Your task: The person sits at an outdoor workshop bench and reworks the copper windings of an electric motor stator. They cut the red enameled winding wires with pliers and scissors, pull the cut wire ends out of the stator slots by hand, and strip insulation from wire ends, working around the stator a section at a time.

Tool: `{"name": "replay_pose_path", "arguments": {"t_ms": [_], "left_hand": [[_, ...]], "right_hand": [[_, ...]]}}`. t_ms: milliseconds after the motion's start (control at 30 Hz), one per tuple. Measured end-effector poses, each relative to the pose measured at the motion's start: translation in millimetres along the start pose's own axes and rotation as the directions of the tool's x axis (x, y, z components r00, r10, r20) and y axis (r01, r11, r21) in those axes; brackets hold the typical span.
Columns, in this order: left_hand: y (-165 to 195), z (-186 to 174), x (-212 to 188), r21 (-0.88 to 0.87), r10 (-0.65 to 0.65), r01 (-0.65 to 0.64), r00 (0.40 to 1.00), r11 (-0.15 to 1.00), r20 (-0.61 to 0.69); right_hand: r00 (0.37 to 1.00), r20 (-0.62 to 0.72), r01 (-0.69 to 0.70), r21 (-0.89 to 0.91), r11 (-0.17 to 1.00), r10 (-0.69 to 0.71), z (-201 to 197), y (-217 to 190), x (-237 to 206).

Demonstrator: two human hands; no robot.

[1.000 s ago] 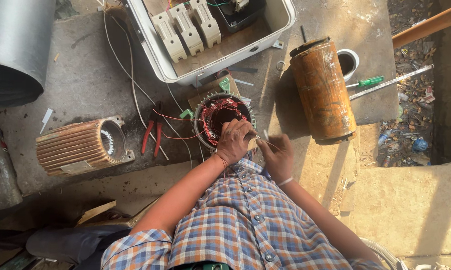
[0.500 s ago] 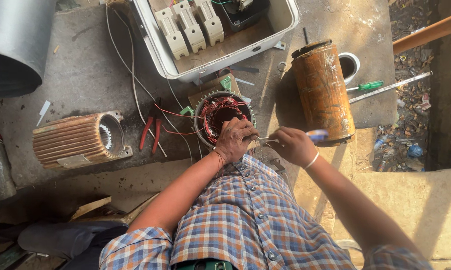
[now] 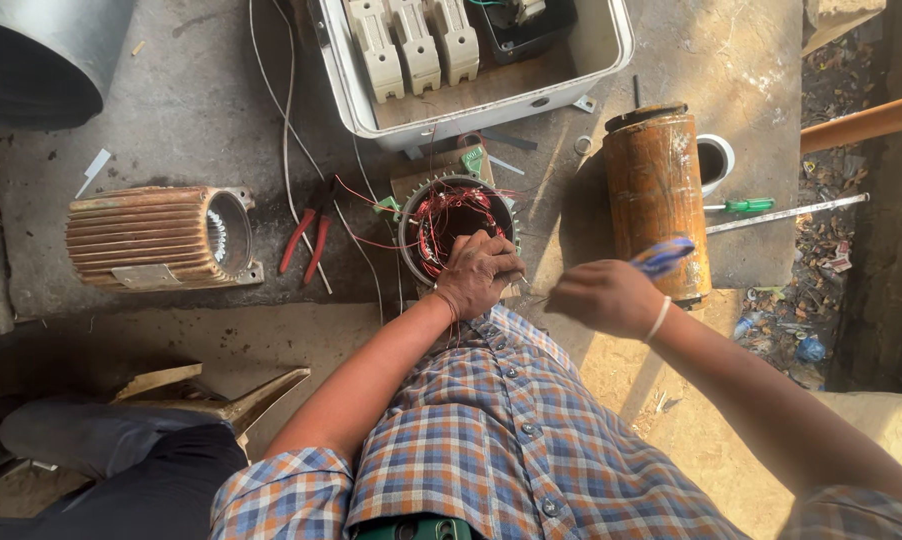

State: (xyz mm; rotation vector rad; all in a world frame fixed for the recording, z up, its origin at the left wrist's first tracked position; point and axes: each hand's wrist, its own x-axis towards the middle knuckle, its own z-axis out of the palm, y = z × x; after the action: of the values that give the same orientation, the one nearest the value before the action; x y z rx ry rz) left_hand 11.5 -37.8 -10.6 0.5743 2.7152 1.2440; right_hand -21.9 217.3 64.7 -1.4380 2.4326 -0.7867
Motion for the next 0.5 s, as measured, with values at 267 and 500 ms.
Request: {"name": "replay_pose_path", "arguments": {"t_ms": [267, 500], "left_hand": [[-7, -8, -6, -0.058, 0.007, -0.006, 1.0, 0.998, 0.008], [-21, -24, -4, -0.253, -0.153, 0.155, 0.988, 0.955, 0.028]], "right_hand": [[0.695, -0.169, -0.582, 0.438, 0.685, 0.699, 47, -13, -17], [0.734, -0.112, -0.575, 0.421, 0.702, 0.669, 51, -34, 19]]}}
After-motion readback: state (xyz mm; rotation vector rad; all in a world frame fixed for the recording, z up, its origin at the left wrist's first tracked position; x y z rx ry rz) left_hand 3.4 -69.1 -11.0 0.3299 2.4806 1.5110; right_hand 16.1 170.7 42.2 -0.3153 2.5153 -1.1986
